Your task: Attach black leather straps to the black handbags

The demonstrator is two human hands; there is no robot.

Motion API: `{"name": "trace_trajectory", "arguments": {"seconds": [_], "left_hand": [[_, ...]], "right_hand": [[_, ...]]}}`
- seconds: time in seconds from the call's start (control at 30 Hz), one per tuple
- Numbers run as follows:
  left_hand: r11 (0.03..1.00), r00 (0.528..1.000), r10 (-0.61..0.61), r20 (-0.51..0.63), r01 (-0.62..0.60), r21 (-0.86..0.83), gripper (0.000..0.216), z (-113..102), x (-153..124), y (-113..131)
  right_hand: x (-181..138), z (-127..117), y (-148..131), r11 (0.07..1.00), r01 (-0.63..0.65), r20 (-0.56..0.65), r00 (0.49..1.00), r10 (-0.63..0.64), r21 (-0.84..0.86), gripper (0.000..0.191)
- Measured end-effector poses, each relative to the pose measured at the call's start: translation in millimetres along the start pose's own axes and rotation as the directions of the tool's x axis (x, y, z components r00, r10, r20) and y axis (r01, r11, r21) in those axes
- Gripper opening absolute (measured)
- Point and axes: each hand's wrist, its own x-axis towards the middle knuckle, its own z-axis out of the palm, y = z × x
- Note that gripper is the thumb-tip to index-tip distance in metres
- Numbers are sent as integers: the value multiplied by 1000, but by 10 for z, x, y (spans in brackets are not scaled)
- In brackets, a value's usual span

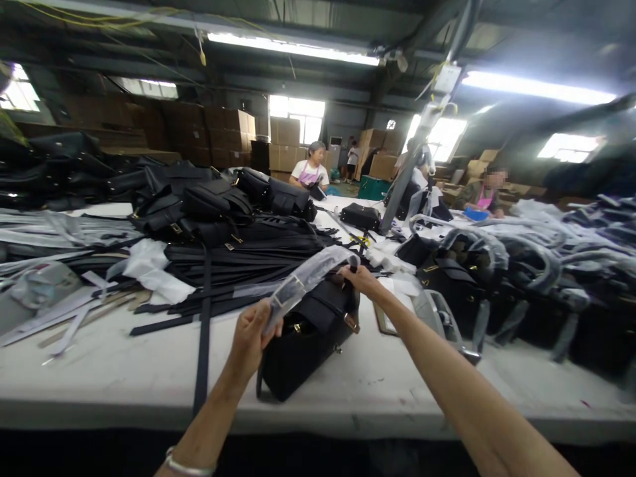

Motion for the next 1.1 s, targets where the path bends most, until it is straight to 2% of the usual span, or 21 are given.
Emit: {"name": "trace_trajectory", "arguments": {"seconds": [0.07,0.13,0.33,0.47,0.6,0.73,0.83,0.93,1.0,1.1], "left_hand": [[990,989,90,-118,-76,115,55,-114,154,9],[969,975,148,-163,-110,222,53,-191,259,1],[926,972,167,-164,-98,364,52,-192,221,-159],[901,971,172,-165,-87,426,53,-159,166,-253],[908,973,149,-174,-65,414,74,-172,129,-254],[875,986,92,-140,-13,484,85,-274,-112,-325],[793,992,21,-122,57,606,70,-424,-361,-481],[671,982,-20,-185,151,726,56,-534,-516,-611],[617,983,-28,-179,158,771,49,-516,-558,-635],[643,990,-79,-118,141,753,42,-334,-585,-602]], "right_hand": [[-92,-66,22,999,-46,21,999,45,14,29],[-227,-142,37,997,-60,56,997,57,56,35],[-755,-190,185,968,-75,232,972,18,241,57],[-976,-150,307,942,-61,254,967,-26,329,69],[-1080,-60,454,939,-40,186,982,-26,342,71],[-1297,248,693,961,-74,-20,996,83,268,70],[-1489,556,826,981,-78,-200,973,114,178,59],[-1515,760,847,995,-61,-301,950,82,81,56],[-1423,786,815,998,-55,-320,946,57,16,53],[-1241,669,752,995,-43,-297,955,14,-93,48]]}}
